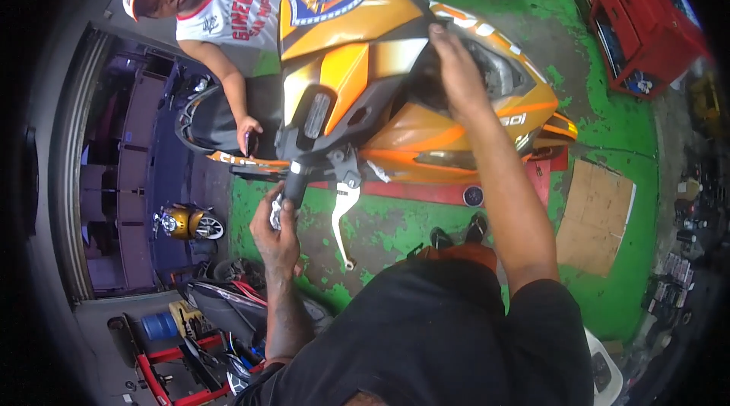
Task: Repairing and assembling components of a motorcycle in a service bay.
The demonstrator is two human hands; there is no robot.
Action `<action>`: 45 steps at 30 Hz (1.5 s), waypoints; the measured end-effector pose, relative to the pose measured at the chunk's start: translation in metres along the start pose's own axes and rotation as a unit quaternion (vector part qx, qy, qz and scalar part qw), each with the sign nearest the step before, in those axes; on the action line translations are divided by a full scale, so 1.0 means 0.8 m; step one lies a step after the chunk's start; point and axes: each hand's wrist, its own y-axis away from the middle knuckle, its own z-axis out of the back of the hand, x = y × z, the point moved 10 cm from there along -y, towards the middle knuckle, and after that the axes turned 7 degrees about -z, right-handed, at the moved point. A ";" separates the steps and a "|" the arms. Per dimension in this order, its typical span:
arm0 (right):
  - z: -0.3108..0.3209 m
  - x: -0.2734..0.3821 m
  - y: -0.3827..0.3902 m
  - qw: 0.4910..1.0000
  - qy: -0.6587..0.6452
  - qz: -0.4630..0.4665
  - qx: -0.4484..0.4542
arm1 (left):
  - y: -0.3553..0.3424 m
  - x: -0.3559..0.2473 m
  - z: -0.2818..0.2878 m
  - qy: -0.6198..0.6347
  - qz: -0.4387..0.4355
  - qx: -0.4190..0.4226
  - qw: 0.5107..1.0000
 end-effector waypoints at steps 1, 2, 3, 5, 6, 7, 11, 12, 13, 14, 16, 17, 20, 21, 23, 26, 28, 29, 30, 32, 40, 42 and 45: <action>0.020 0.005 0.015 0.998 0.023 0.056 -0.017 | -0.001 -0.002 0.009 -0.007 -0.027 -0.018 0.999; 0.041 0.014 0.039 0.992 0.051 0.108 -0.037 | 0.001 -0.009 0.019 -0.011 -0.053 -0.033 0.998; 0.058 0.020 0.074 0.981 0.108 0.149 -0.059 | 0.007 -0.021 0.045 0.001 -0.051 -0.089 0.995; 0.067 0.031 0.161 0.946 0.240 0.210 -0.049 | 0.034 -0.035 0.092 0.055 -0.076 -0.216 0.972; 0.072 0.004 0.194 0.955 0.273 0.114 -0.012 | 0.054 -0.053 0.101 0.210 -0.086 -0.273 0.935; 0.057 -0.004 0.231 0.911 0.371 0.137 0.114 | 0.062 -0.074 0.082 0.335 0.004 -0.198 0.921; -0.007 -0.044 0.348 0.784 0.532 0.024 0.319 | 0.067 -0.244 -0.039 0.382 -0.353 0.215 0.827; 0.008 -0.045 0.354 0.850 0.449 -0.034 0.273 | 0.071 -0.265 -0.081 0.358 -0.361 0.243 0.826; 0.012 -0.047 0.364 0.827 0.478 -0.060 0.291 | 0.096 -0.266 -0.129 0.298 -0.400 0.232 0.835; 0.018 -0.044 0.369 0.800 0.504 -0.081 0.316 | 0.102 -0.251 -0.152 0.317 -0.387 0.222 0.837; 0.040 -0.026 0.375 0.719 0.607 0.017 0.337 | 0.103 -0.225 -0.180 0.331 -0.367 0.202 0.846; 0.058 -0.006 0.374 0.796 0.521 0.008 0.307 | 0.103 -0.212 -0.192 0.322 -0.348 0.190 0.860; 0.139 0.013 0.383 0.926 0.330 -0.019 0.184 | 0.111 -0.162 -0.238 0.227 -0.220 0.252 0.915; 0.184 0.001 0.370 0.971 0.222 -0.037 0.083 | 0.114 -0.172 -0.234 0.256 -0.226 0.197 0.919; 0.228 -0.102 0.359 0.977 -0.004 -0.213 -0.014 | 0.127 -0.225 -0.247 0.278 -0.238 0.230 0.902; 0.263 -0.214 0.346 0.909 -0.270 -0.316 0.002 | 0.187 -0.271 -0.286 0.117 -0.313 0.216 0.917; 0.237 -0.232 0.327 0.893 -0.287 -0.346 0.009 | 0.212 -0.247 -0.313 0.038 -0.305 0.194 0.932; 0.237 -0.247 0.325 0.911 -0.210 -0.347 -0.080 | 0.217 -0.237 -0.323 0.029 -0.298 0.178 0.937; 0.243 -0.258 0.328 0.916 -0.130 -0.341 -0.168 | 0.234 -0.234 -0.340 -0.022 -0.337 0.196 0.921; 0.269 -0.293 0.321 0.928 -0.052 -0.306 -0.207 | 0.253 -0.222 -0.360 -0.064 -0.371 0.206 0.903; 0.337 -0.370 0.280 0.820 0.455 -0.314 -0.152 | 0.240 -0.019 -0.338 0.285 -0.372 0.341 0.815; 0.430 -0.338 0.297 0.769 0.567 -0.255 -0.149 | 0.240 0.109 -0.389 0.362 -0.180 0.290 0.867; 0.382 -0.315 0.338 0.669 0.705 -0.216 -0.092 | 0.207 0.348 -0.440 0.272 0.161 0.250 0.915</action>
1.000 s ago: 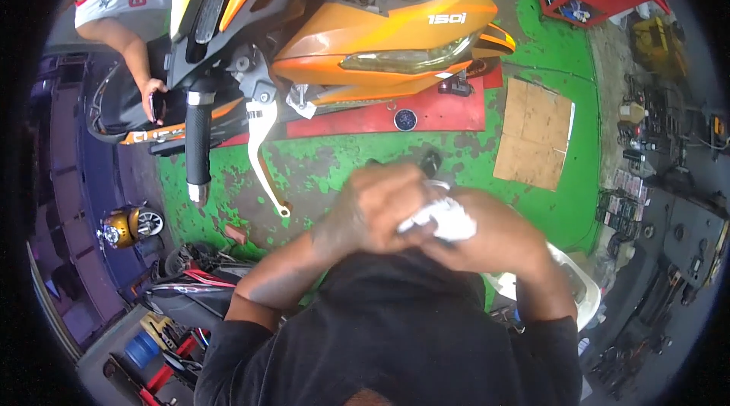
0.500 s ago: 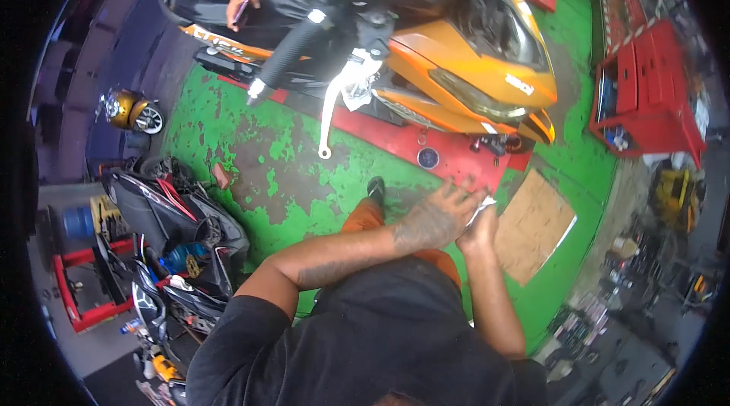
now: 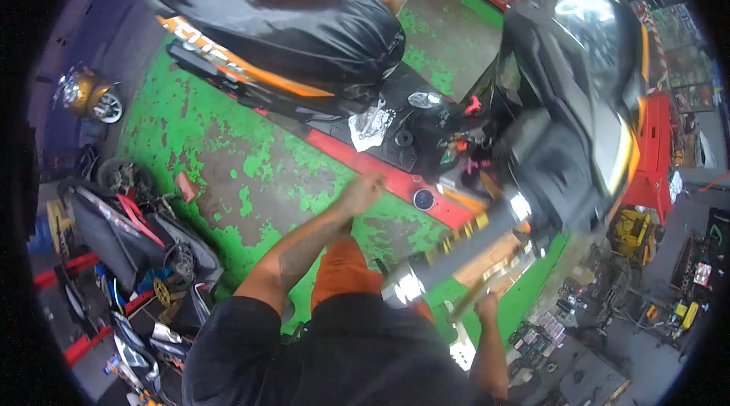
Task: Repairing and assembling components of a motorcycle in a service bay.
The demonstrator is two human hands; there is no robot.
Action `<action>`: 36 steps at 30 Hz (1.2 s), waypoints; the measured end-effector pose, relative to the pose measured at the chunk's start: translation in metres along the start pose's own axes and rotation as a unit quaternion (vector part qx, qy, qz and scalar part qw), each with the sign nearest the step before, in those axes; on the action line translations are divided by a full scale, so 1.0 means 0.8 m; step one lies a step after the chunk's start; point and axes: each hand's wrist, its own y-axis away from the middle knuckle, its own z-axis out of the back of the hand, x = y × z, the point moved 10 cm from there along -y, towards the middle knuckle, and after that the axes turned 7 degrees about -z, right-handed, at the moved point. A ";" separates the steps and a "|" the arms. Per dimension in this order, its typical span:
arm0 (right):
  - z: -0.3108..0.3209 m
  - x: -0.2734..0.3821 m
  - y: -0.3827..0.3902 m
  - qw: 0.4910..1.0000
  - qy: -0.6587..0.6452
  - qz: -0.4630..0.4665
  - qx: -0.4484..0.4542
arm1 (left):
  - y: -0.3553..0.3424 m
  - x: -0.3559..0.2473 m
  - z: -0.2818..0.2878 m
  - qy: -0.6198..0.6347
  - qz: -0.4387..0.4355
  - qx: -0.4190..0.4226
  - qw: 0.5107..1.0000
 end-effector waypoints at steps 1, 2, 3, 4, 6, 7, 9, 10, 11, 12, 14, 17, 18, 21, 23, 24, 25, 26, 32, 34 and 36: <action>-0.014 -0.127 -0.010 0.994 -0.090 -0.032 0.062 | -0.070 0.093 -0.018 0.098 0.062 -0.041 0.992; -0.021 -0.191 0.013 0.990 -0.093 -0.069 0.079 | -0.095 0.110 0.003 0.023 0.066 -0.098 0.993; -0.036 -0.167 0.024 0.988 -0.105 -0.088 0.075 | -0.116 0.118 0.028 -0.072 0.064 -0.153 0.984; -0.025 -0.200 0.095 0.973 -0.176 -0.125 0.076 | -0.134 0.150 0.037 -0.086 0.108 -0.153 0.978; -0.008 -0.213 0.201 0.922 -0.329 -0.195 0.054 | -0.174 0.195 0.024 -0.122 0.178 -0.129 0.968; -0.012 -0.147 0.192 0.884 -0.407 -0.226 0.036 | -0.193 0.213 0.007 -0.144 0.210 -0.104 0.961; 0.005 -0.258 0.224 0.972 -0.168 -0.164 0.006 | -0.222 0.251 0.002 -0.220 0.136 -0.050 0.965; -0.016 -0.286 0.239 0.965 -0.062 -0.254 -0.001 | -0.217 0.263 0.010 -0.242 0.145 -0.106 0.953; -0.037 -0.212 0.245 0.973 -0.139 -0.139 0.123 | -0.222 0.281 0.015 -0.299 0.146 -0.063 0.941; -0.020 -0.105 0.231 0.957 0.001 -0.250 0.148 | -0.218 0.311 0.067 -0.395 0.106 -0.014 0.912; -0.007 -0.125 0.313 0.914 -0.061 -0.380 0.128 | -0.249 0.247 -0.005 -0.158 0.162 -0.075 0.971; -0.068 -0.221 0.330 0.904 -0.230 -0.310 0.183 | -0.243 0.232 0.043 -0.102 0.134 -0.096 0.981; -0.090 -0.255 0.346 0.864 -0.285 -0.354 0.217 | -0.226 0.239 0.027 -0.012 0.186 -0.086 0.979; -0.121 -0.275 0.337 0.842 -0.369 -0.293 0.264 | -0.161 0.212 0.027 0.252 0.189 -0.105 0.943; -0.133 -0.304 0.316 0.929 -0.106 -0.245 0.256 | -0.110 0.175 0.018 0.339 0.178 -0.128 0.915; -0.141 -0.305 0.309 0.926 -0.105 -0.281 0.230 | -0.086 0.138 0.016 0.341 0.176 -0.075 0.920; -0.137 -0.323 0.307 0.919 -0.091 -0.320 0.211 | -0.046 0.129 0.011 0.345 0.187 -0.027 0.920; -0.135 -0.331 0.287 0.929 -0.079 -0.307 0.192 | -0.010 0.119 0.013 0.330 0.183 -0.025 0.926; -0.139 -0.458 0.220 0.955 -0.120 -0.247 0.113 | 0.217 0.092 -0.127 0.426 0.367 0.120 0.818; -0.126 -0.494 0.200 0.947 -0.139 -0.277 0.080 | 0.247 0.077 -0.183 0.358 0.404 0.159 0.826; -0.102 -0.533 0.171 0.949 -0.169 -0.263 0.047 | 0.286 0.056 -0.235 0.312 0.440 0.152 0.828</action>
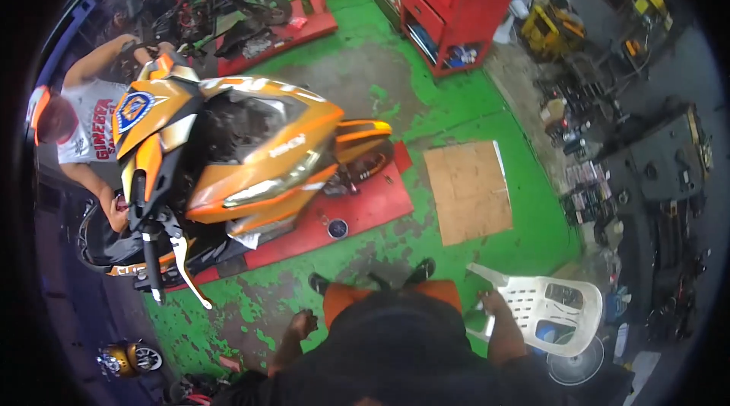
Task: Repairing and assembling components of a motorcycle in a service bay.
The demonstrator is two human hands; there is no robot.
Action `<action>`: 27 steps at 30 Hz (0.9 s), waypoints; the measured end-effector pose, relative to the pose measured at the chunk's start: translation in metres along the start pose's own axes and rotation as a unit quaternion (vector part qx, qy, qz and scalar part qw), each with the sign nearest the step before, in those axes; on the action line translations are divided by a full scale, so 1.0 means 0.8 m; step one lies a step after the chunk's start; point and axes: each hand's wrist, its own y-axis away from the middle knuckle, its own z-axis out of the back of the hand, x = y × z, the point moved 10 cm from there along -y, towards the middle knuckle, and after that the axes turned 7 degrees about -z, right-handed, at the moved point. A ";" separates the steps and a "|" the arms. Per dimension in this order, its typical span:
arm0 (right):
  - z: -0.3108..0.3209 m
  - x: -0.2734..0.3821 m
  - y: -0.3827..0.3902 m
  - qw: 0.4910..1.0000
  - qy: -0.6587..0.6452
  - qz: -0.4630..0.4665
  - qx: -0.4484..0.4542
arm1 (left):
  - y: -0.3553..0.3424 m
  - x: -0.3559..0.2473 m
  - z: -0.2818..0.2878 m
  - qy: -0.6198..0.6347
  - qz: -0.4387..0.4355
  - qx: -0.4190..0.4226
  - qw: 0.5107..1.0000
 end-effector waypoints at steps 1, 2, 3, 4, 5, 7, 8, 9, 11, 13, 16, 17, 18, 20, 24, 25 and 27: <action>0.016 0.005 -0.022 0.999 -0.021 0.036 0.016 | -0.008 0.017 -0.017 -0.023 0.021 0.002 0.999; 0.036 0.007 -0.040 0.997 -0.061 0.009 0.039 | -0.007 0.011 -0.041 -0.108 0.001 -0.070 0.992; 0.049 0.024 -0.049 0.993 -0.102 -0.016 0.064 | -0.017 0.005 -0.067 -0.132 -0.005 -0.022 0.991; 0.070 0.032 -0.066 0.995 -0.084 -0.019 0.044 | -0.021 -0.018 -0.099 -0.231 -0.045 -0.056 0.970; 0.093 0.046 -0.087 0.997 -0.068 -0.020 0.023 | -0.022 -0.043 -0.131 -0.338 -0.067 -0.081 0.935; 0.157 0.115 -0.104 0.997 -0.058 0.042 -0.024 | -0.029 -0.104 -0.214 -0.483 -0.230 -0.050 0.844; 0.183 0.138 -0.118 0.997 -0.056 0.046 -0.025 | -0.039 -0.121 -0.246 -0.479 -0.233 -0.052 0.845; 0.205 0.158 -0.135 0.995 -0.083 0.053 -0.011 | -0.043 -0.151 -0.294 -0.502 -0.287 -0.029 0.815; 0.252 0.195 -0.168 0.992 -0.109 0.060 -0.003 | -0.049 -0.219 -0.393 -0.520 -0.344 -0.004 0.781; 0.313 0.240 -0.196 0.988 -0.099 0.114 -0.042 | -0.067 -0.265 -0.496 -0.567 -0.308 0.084 0.759; 0.390 0.292 -0.251 0.978 -0.116 0.162 -0.059 | -0.138 -0.314 -0.602 -0.577 -0.288 0.154 0.749; 0.411 0.294 -0.268 0.988 -0.109 0.108 -0.025 | -0.147 -0.339 -0.647 -0.601 -0.313 0.167 0.716; 0.426 0.304 -0.281 0.994 -0.092 0.065 0.014 | -0.149 -0.363 -0.685 -0.621 -0.336 0.166 0.689; 0.444 0.219 -0.353 0.947 0.116 0.291 -0.075 | -0.199 -0.402 -0.794 -0.605 -0.397 0.199 0.660; 0.504 0.294 -0.478 0.989 0.019 0.135 0.047 | -0.216 -0.513 -0.898 -0.611 -0.389 0.191 0.663; 0.514 0.343 -0.510 0.984 0.018 0.163 0.063 | -0.212 -0.545 -0.905 -0.596 -0.407 0.172 0.671; 0.528 0.440 -0.566 0.972 0.010 0.217 0.094 | -0.211 -0.605 -0.899 -0.618 -0.385 0.125 0.674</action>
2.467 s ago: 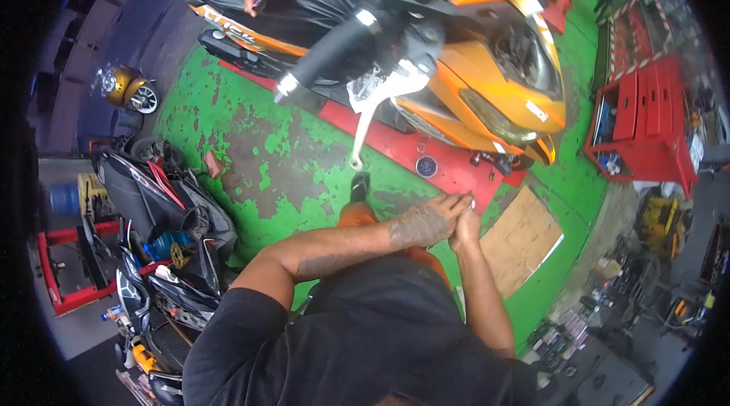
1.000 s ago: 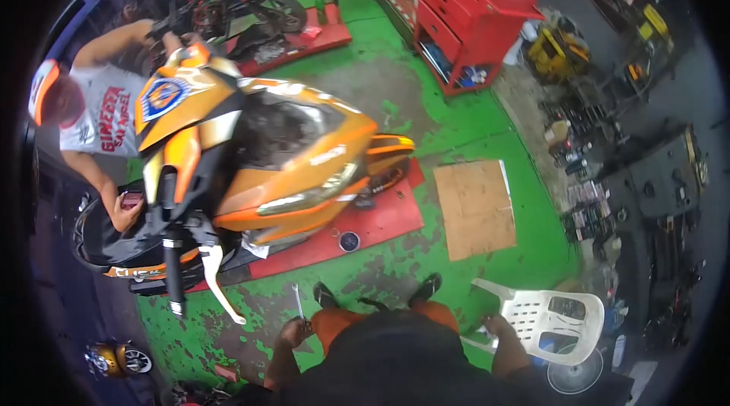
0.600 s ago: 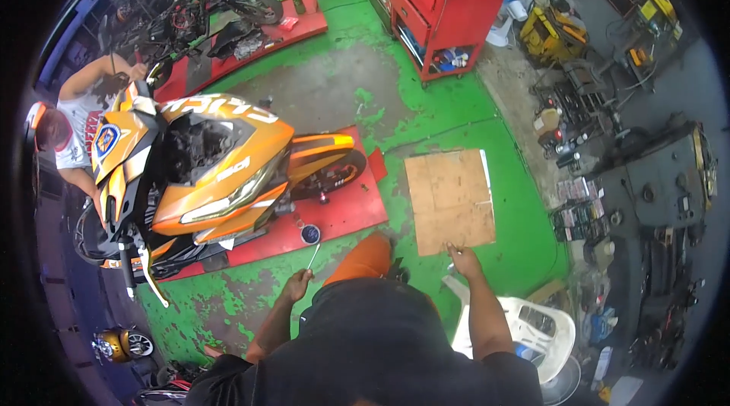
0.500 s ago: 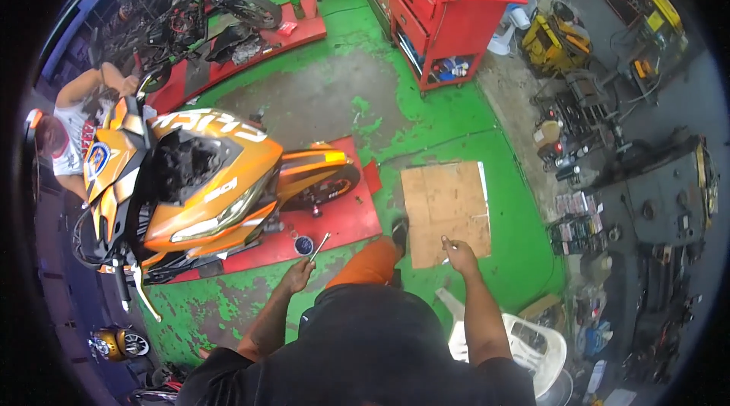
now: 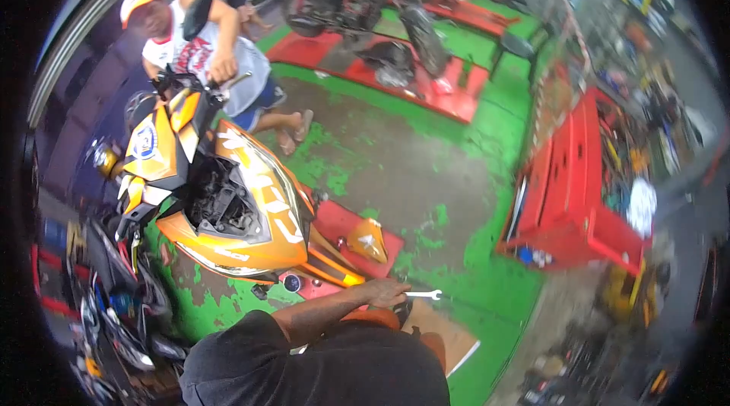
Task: Repairing and assembling components of a motorcycle in a service bay.
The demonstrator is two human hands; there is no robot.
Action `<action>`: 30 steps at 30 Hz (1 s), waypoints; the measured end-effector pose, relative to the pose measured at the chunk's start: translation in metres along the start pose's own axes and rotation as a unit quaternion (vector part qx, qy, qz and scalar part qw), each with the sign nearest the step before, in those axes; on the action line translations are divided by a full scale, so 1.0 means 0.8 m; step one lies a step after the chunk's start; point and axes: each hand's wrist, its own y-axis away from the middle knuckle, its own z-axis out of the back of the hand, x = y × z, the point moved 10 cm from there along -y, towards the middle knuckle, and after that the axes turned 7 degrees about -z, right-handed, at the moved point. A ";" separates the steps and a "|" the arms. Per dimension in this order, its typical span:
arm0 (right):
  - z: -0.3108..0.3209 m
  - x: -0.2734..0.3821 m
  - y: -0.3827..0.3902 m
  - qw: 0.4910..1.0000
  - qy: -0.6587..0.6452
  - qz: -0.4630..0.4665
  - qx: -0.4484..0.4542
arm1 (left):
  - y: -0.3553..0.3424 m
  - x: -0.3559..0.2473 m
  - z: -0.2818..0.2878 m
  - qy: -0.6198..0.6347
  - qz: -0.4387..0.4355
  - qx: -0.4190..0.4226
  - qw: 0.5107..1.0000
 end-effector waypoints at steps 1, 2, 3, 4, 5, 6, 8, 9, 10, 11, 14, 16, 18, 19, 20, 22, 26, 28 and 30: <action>0.015 0.032 -0.043 1.000 -0.008 0.026 0.011 | -0.005 0.003 0.036 0.000 0.016 -0.025 1.000; 0.030 0.062 -0.084 0.998 -0.017 0.050 0.021 | -0.004 0.009 0.071 0.004 0.033 -0.048 0.998; 0.044 0.091 -0.124 0.997 -0.026 0.071 0.031 | -0.002 0.014 0.104 0.009 0.049 -0.071 0.996; 0.054 0.121 -0.162 0.994 -0.035 0.092 0.046 | 0.000 0.016 0.135 0.011 0.065 -0.093 0.994; 0.061 0.148 -0.196 0.991 -0.044 0.108 0.060 | 0.005 0.026 0.171 -0.004 0.103 -0.124 0.987; 0.068 0.175 -0.230 0.988 -0.053 0.122 0.075 | 0.011 0.040 0.204 -0.017 0.143 -0.154 0.977; 0.074 0.252 -0.299 0.980 -0.056 0.147 0.123 | 0.038 0.066 0.251 -0.017 0.210 -0.238 0.948; 0.089 0.261 -0.325 0.978 -0.069 0.147 0.129 | 0.038 0.073 0.278 -0.034 0.242 -0.261 0.934; 0.108 0.282 -0.359 0.975 -0.072 0.152 0.144 | 0.045 0.077 0.304 -0.045 0.283 -0.291 0.913; 0.128 0.303 -0.391 0.972 -0.074 0.156 0.160 | 0.057 0.079 0.330 -0.033 0.300 -0.357 0.884; 0.221 0.425 -0.473 0.957 -0.053 0.170 0.227 | 0.099 0.077 0.355 0.008 0.354 -0.511 0.784; 0.187 0.584 -0.510 0.972 0.081 0.081 0.206 | 0.135 0.061 0.357 0.025 0.407 -0.609 0.681; 0.164 0.726 -0.558 0.954 0.102 0.136 0.247 | 0.158 0.047 0.362 0.042 0.431 -0.646 0.629; 0.146 0.800 -0.564 0.941 0.113 0.183 0.263 | 0.177 0.035 0.369 0.047 0.440 -0.664 0.603; 0.114 0.879 -0.534 0.932 0.121 0.196 0.279 | 0.198 0.018 0.366 0.050 0.458 -0.683 0.567; 0.063 1.022 -0.441 0.914 0.119 0.229 0.314 | 0.237 0.009 0.363 0.088 0.446 -0.739 0.498; -0.058 1.203 -0.276 0.814 0.154 0.349 0.437 | 0.321 -0.020 0.408 -0.008 0.398 -0.828 0.395; -0.124 1.258 -0.218 0.782 0.178 0.372 0.467 | 0.351 -0.024 0.436 0.088 0.385 -0.863 0.315; -0.189 1.309 -0.135 0.677 0.201 0.502 0.499 | 0.390 -0.011 0.449 0.105 0.402 -0.859 0.298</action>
